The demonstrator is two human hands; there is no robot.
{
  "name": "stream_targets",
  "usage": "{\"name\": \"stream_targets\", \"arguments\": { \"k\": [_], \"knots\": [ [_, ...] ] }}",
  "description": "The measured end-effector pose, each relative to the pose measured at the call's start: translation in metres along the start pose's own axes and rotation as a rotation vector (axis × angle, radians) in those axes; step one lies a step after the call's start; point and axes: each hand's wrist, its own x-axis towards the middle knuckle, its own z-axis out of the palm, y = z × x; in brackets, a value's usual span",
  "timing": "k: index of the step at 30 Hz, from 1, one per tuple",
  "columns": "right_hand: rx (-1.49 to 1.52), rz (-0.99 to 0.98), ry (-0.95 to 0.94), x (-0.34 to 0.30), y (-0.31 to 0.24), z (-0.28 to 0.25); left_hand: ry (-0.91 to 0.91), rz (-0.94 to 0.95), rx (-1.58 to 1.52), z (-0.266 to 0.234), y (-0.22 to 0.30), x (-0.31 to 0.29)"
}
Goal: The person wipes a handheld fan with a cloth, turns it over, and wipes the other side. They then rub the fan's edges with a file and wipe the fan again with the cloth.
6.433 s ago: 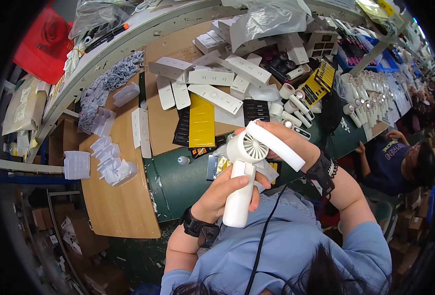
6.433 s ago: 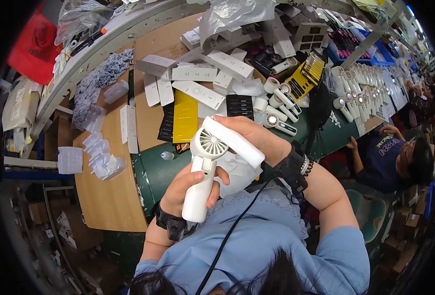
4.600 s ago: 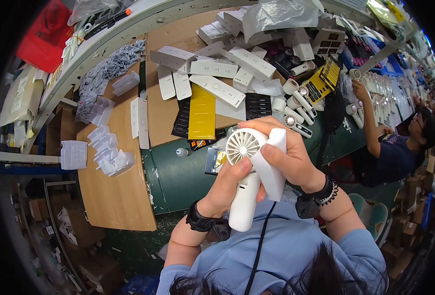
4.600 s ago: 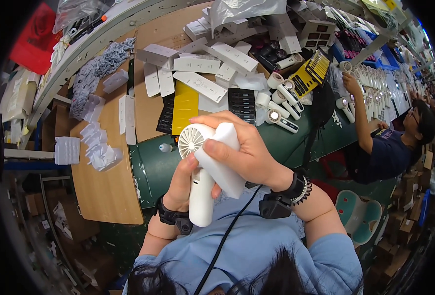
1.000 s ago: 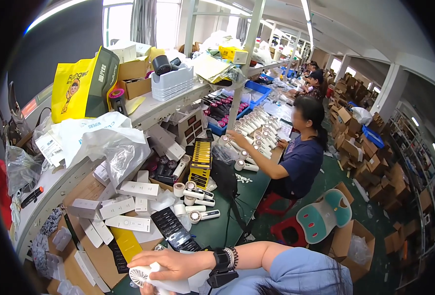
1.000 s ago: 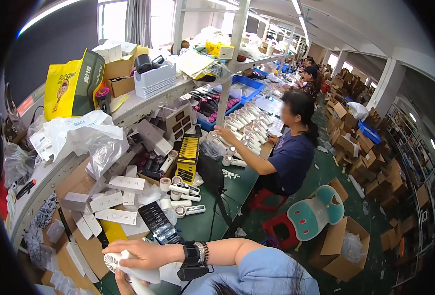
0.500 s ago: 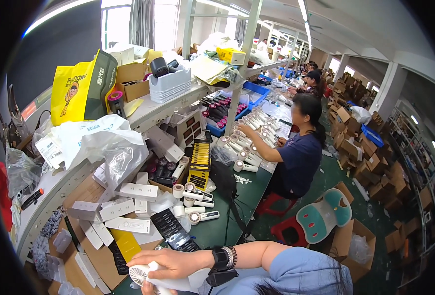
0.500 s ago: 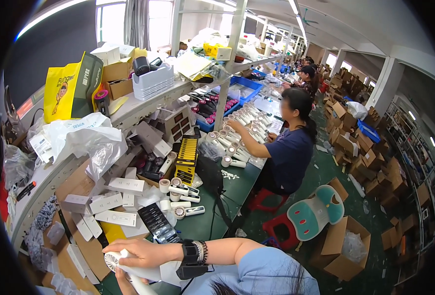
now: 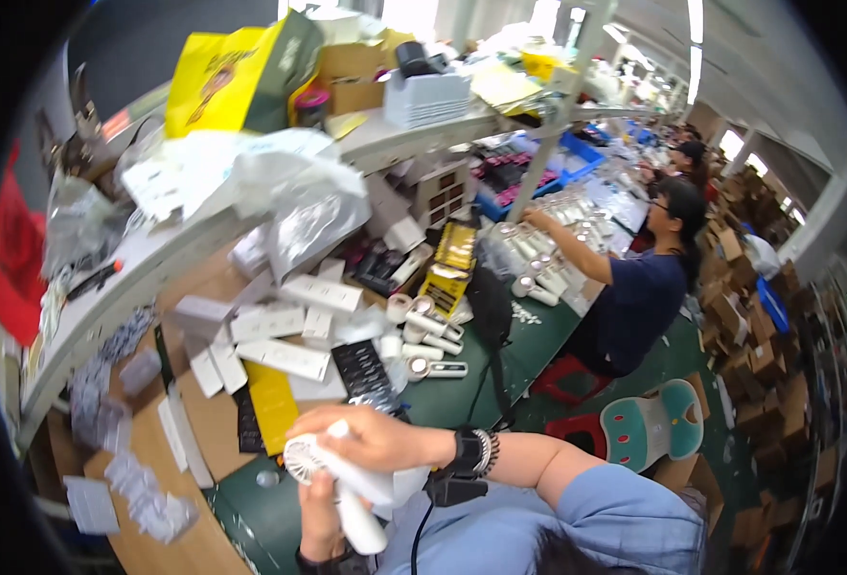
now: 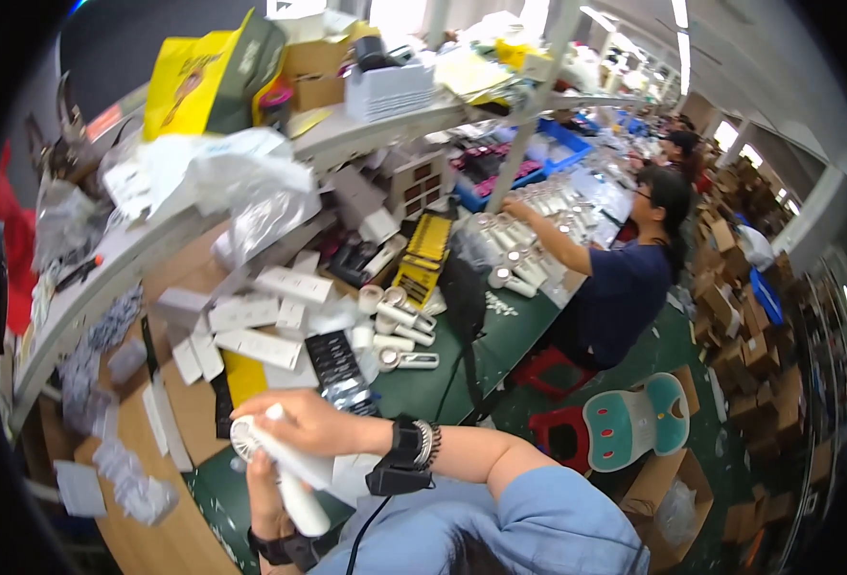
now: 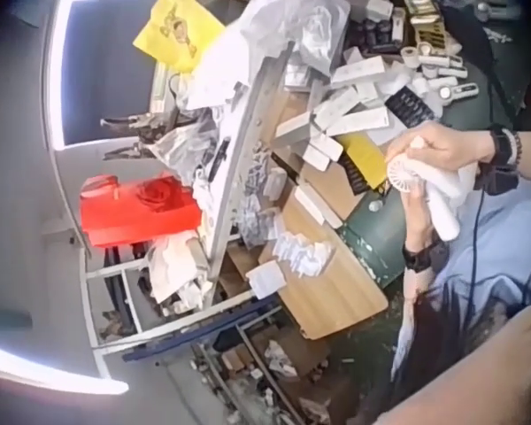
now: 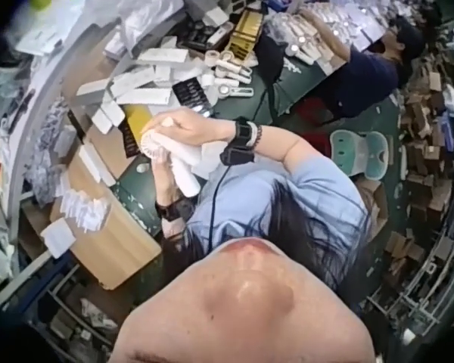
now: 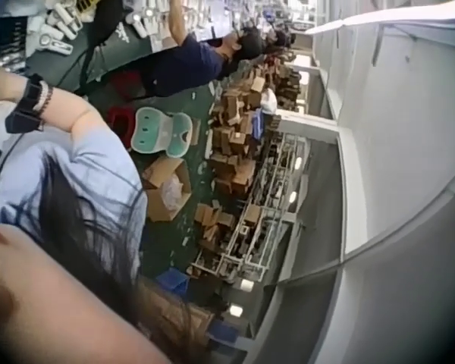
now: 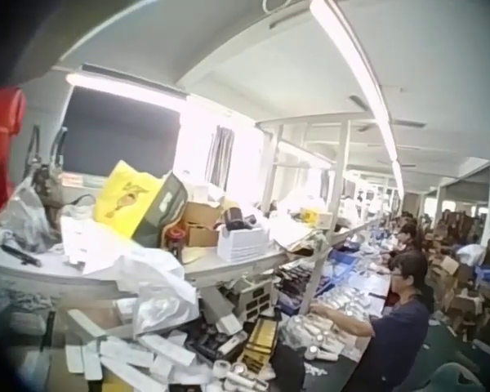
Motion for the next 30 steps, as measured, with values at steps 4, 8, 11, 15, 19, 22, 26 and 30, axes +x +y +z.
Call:
{"name": "stream_targets", "arguments": {
  "k": [4, 8, 11, 15, 19, 22, 26, 30],
  "knots": [
    [0.090, 0.158, 0.005, -0.005, -0.005, 0.007, -0.037, -0.074, -0.063, 0.001, 0.014, -0.006],
    [-0.005, 0.189, -0.014, 0.000, -0.005, 0.005, 0.034, -0.129, -0.042, 0.007, 0.012, -0.004],
    [0.123, 0.364, -0.070, 0.012, -0.011, -0.001, 0.031, -0.060, 0.013, 0.008, 0.010, 0.004],
    [0.427, 0.461, 0.004, 0.012, -0.002, 0.004, -0.159, -0.143, -0.215, 0.004, 0.014, 0.006],
    [0.649, 0.457, 0.114, 0.011, -0.003, 0.005, -0.286, -0.129, -0.327, 0.007, 0.022, 0.005],
    [0.696, 0.431, 0.139, 0.010, -0.008, 0.006, -0.316, -0.140, -0.326, 0.009, 0.027, 0.001],
    [0.691, 0.390, 0.125, 0.010, -0.011, 0.006, -0.311, -0.154, -0.339, 0.011, 0.030, -0.002],
    [0.698, 0.399, 0.112, 0.009, -0.013, 0.007, -0.330, -0.148, -0.324, 0.010, 0.029, -0.001]
  ]
}}
